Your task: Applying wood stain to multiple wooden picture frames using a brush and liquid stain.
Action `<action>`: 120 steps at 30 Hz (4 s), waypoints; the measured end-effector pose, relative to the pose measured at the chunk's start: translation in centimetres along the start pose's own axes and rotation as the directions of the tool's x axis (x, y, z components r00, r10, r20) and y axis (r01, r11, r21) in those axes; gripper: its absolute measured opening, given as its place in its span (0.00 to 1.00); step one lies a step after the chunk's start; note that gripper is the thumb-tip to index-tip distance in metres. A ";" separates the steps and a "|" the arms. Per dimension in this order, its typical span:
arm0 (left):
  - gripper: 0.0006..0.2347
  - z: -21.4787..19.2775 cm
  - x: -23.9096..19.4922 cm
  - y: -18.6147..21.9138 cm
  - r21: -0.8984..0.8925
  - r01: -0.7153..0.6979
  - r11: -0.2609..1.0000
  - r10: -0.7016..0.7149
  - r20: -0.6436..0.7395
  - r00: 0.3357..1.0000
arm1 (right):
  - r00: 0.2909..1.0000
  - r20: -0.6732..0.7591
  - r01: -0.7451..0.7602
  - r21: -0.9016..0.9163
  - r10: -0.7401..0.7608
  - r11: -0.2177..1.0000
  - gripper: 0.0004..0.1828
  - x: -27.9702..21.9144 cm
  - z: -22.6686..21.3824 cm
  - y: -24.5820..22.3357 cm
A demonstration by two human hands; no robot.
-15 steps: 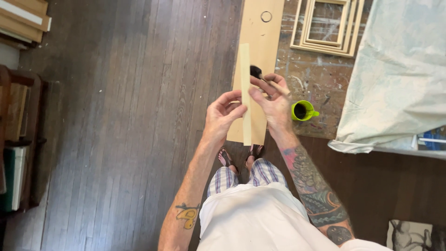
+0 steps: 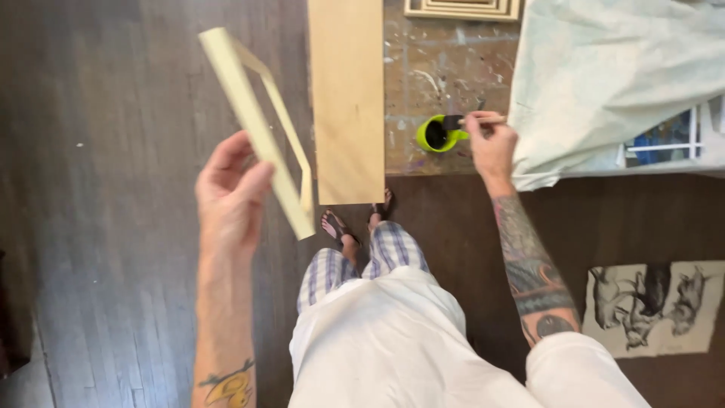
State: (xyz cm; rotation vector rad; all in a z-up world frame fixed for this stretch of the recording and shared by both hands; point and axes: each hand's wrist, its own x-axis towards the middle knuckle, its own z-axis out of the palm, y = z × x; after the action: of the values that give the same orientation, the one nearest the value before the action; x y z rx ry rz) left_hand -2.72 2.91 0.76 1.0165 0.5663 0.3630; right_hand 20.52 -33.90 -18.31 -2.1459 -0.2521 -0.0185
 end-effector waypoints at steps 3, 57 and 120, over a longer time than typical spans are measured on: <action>0.20 -0.5 -1.0 1.2 -0.020 0.002 1.000 -0.003 -0.024 1.000 | 0.995 0.097 0.042 -0.149 -0.027 0.988 0.06 0.6 1.3 2.4; 0.20 3.1 -3.2 0.5 -0.128 -0.037 0.991 0.042 0.034 0.999 | 0.869 -0.026 -0.479 0.209 0.495 0.852 0.12 0.1 4.3 11.1; 0.26 5.4 -4.6 2.2 -0.324 0.207 0.923 -0.096 0.328 0.940 | 0.357 0.609 0.730 0.291 -0.708 0.618 0.12 4.5 -0.6 -38.5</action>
State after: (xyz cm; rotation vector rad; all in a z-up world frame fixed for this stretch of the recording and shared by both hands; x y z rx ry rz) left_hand -3.23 -2.22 6.17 0.6553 0.2812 0.1528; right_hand 17.77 -12.97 14.25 -1.7915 -1.6640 0.2707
